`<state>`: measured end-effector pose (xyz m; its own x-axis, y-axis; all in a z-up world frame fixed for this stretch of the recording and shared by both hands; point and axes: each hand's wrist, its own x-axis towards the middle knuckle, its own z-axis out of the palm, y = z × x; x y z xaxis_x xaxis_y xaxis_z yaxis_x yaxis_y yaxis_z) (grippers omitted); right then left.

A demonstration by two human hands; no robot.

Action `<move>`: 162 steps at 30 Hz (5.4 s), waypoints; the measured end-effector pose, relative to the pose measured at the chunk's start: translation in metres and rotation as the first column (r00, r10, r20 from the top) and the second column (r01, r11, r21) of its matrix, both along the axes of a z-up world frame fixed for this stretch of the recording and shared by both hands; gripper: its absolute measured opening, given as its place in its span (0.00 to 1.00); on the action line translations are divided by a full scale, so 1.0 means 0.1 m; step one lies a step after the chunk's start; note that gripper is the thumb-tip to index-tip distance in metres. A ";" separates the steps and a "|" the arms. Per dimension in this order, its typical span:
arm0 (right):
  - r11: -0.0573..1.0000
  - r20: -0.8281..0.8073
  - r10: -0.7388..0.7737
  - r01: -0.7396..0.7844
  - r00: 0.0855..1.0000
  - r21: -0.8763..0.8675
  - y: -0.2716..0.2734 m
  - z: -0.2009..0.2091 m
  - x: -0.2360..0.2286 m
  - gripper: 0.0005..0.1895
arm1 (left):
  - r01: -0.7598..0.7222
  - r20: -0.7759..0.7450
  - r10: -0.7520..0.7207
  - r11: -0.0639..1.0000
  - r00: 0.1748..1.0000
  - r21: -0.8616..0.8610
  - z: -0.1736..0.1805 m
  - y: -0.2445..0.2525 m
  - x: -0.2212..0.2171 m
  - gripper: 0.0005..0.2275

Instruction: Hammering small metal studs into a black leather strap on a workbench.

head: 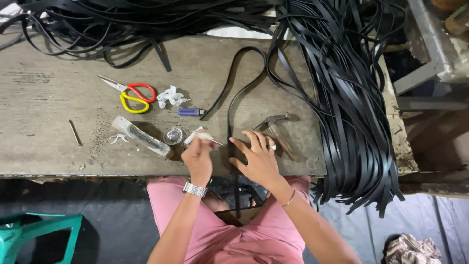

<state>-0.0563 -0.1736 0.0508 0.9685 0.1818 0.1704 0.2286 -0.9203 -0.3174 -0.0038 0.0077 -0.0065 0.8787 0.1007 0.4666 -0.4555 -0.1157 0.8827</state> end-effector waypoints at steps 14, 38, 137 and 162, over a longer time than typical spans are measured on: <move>0.982 0.254 -0.134 0.095 0.958 0.160 0.11 -0.38 -0.09 0.16 | -0.148 0.107 0.104 0.774 0.989 0.616 0.35 0.09 -0.05 0.09; 0.990 -0.170 0.138 -0.140 0.976 -0.001 -0.16 0.14 0.10 0.32 | 0.095 -0.194 -0.072 0.989 0.978 0.117 0.26 0.06 -0.02 0.15; 0.996 0.237 -0.071 0.080 0.969 -0.028 0.04 -0.35 -0.08 0.25 | 0.103 -0.168 -0.102 0.995 0.981 0.000 0.47 -0.05 -0.08 0.07; 0.872 0.059 0.128 -0.141 0.990 0.468 0.17 -0.01 -0.03 0.24 | 0.182 -0.259 -0.129 0.965 0.957 0.190 0.44 0.08 -0.99 0.14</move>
<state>-0.0589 -0.1567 0.0496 0.9345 0.2024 0.2929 0.3536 -0.6238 -0.6970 -0.1023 0.0161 0.0376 0.9645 -0.1234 0.2336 -0.2583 -0.2548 0.9319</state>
